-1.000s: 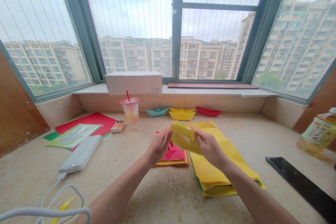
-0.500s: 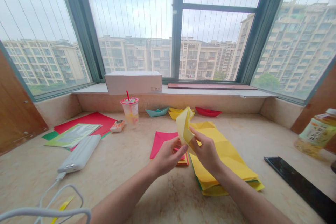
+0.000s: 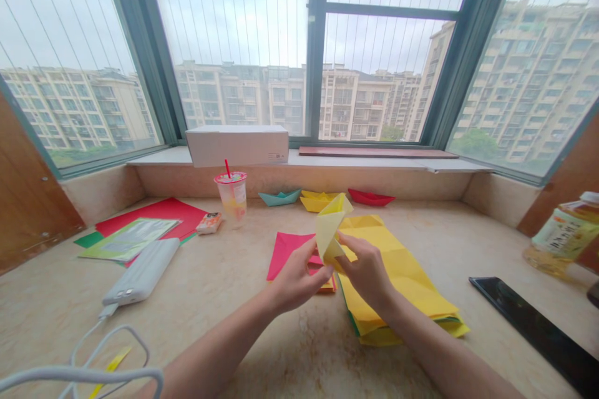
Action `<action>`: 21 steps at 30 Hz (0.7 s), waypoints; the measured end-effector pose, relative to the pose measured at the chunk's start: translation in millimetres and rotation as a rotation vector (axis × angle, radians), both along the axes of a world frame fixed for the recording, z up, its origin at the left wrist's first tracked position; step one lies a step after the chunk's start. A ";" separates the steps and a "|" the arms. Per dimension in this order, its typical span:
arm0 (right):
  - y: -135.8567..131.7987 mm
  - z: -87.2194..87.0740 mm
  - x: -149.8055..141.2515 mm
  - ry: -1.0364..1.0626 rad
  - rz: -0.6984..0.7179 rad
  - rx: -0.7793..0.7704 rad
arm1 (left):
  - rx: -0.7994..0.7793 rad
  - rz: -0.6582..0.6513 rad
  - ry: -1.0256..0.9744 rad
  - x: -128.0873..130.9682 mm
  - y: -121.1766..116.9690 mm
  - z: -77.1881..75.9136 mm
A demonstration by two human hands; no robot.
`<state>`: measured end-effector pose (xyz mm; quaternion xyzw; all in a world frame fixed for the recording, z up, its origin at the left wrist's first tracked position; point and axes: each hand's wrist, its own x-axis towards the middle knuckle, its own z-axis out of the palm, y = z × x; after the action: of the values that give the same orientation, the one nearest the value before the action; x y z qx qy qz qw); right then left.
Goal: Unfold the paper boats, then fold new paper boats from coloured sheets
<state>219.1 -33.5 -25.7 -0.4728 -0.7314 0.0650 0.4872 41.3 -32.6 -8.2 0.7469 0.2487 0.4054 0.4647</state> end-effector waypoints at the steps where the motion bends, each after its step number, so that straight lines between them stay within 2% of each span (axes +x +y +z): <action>1: -0.2 0.4 0.1 0.027 -0.001 -0.021 | 0.019 -0.015 0.002 -0.5 -0.5 1.5; 7: 0.4 5.3 -0.7 0.351 0.059 -0.177 | 0.027 -0.045 -0.018 -1.7 0.0 3.7; 14: 5.9 10.0 2.4 0.520 0.149 -0.282 | 0.052 -0.053 0.045 -5.0 3.4 8.5; 21: 8.9 17.6 11.7 0.795 0.249 -0.444 | -0.081 -0.092 -0.099 -4.9 8.5 9.2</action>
<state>230.8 -24.6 -8.1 -0.4129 -0.5075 0.4538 0.6050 36.4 -24.1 1.0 0.7170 0.2072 0.4098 0.5245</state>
